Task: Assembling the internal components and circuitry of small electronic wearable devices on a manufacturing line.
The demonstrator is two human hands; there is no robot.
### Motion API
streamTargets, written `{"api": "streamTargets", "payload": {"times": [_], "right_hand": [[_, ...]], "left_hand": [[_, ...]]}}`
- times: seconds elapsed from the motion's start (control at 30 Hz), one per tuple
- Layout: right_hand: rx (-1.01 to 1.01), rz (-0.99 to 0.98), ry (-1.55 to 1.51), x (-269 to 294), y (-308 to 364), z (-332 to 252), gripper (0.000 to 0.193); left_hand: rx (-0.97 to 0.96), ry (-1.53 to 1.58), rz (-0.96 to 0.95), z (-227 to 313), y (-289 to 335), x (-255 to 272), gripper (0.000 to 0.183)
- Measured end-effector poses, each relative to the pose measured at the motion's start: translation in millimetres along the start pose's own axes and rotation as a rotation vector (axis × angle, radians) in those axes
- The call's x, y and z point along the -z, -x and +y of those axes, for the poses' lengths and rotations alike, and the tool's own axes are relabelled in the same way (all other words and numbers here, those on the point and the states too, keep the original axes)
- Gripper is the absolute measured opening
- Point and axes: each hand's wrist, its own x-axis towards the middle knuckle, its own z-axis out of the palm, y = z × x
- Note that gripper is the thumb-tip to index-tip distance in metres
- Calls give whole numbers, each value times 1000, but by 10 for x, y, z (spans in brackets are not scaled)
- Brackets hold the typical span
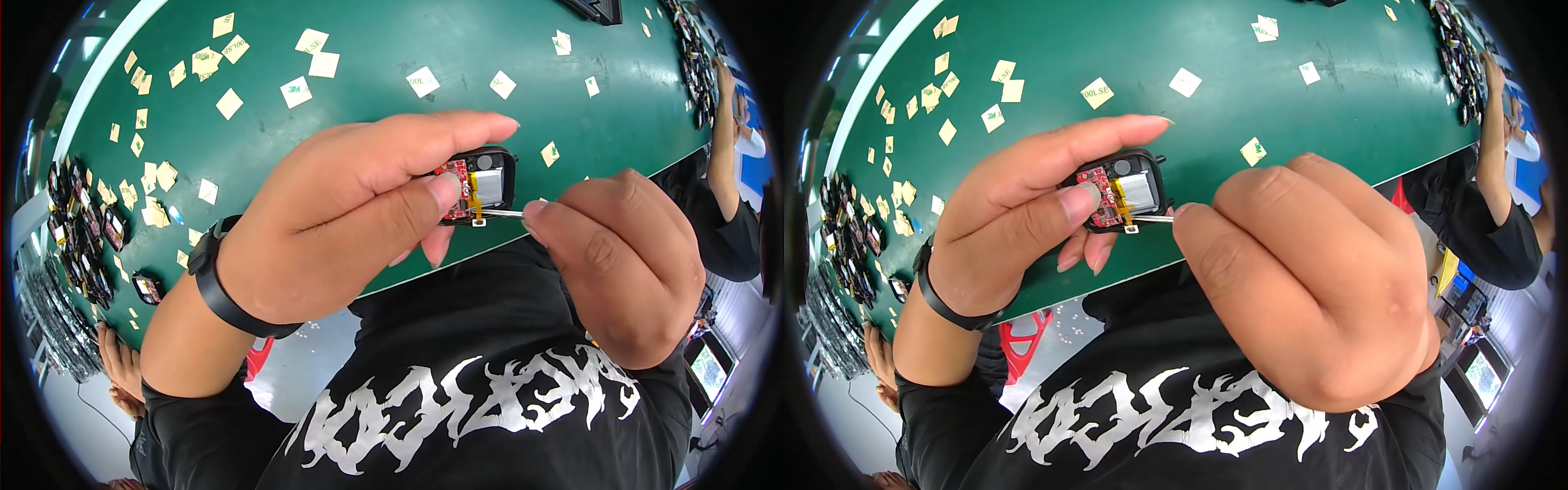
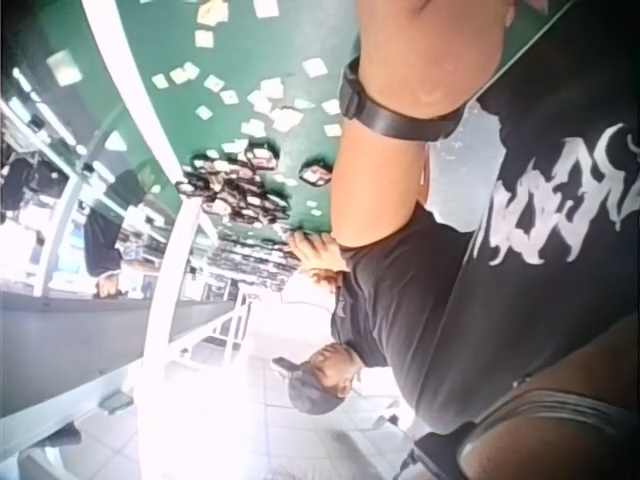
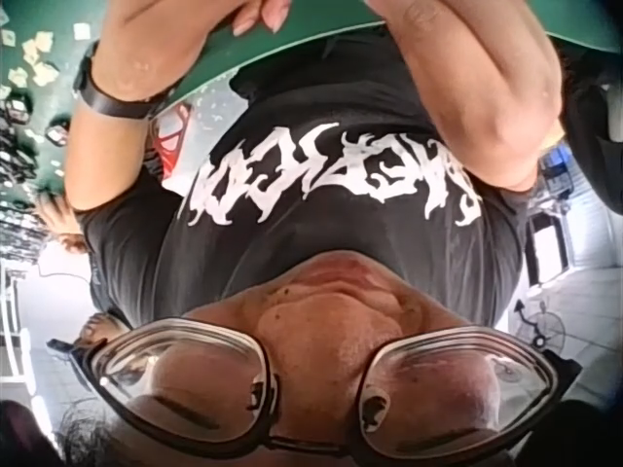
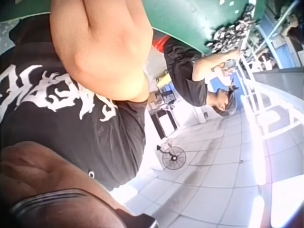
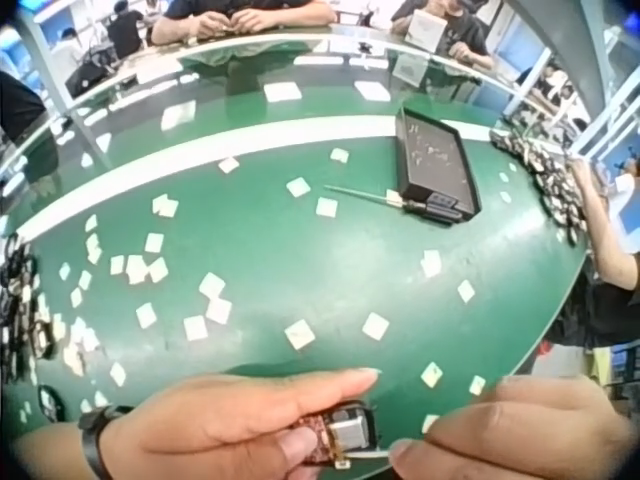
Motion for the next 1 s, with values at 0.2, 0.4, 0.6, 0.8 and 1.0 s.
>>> {"api": "streamTargets", "payload": {"times": [0.2,0.4,0.6,0.8,1.0], "right_hand": [[-78,30,-90,-68,0,-16,35],[-134,-18,-158,-65,-11,2,33],[-137,-26,-178,-76,-24,1,31],[-123,-42,-215,-89,-22,40,29],[-57,-72,-214,-80,-32,88,28]], "left_hand": [[-49,-48,3,-37,-18,7,46],[-49,-71,-10,-30,-19,9,45],[-47,-84,-14,-16,-22,14,44],[-30,-91,-13,-22,-7,5,43],[-44,-118,-17,-27,-21,6,42]]}}
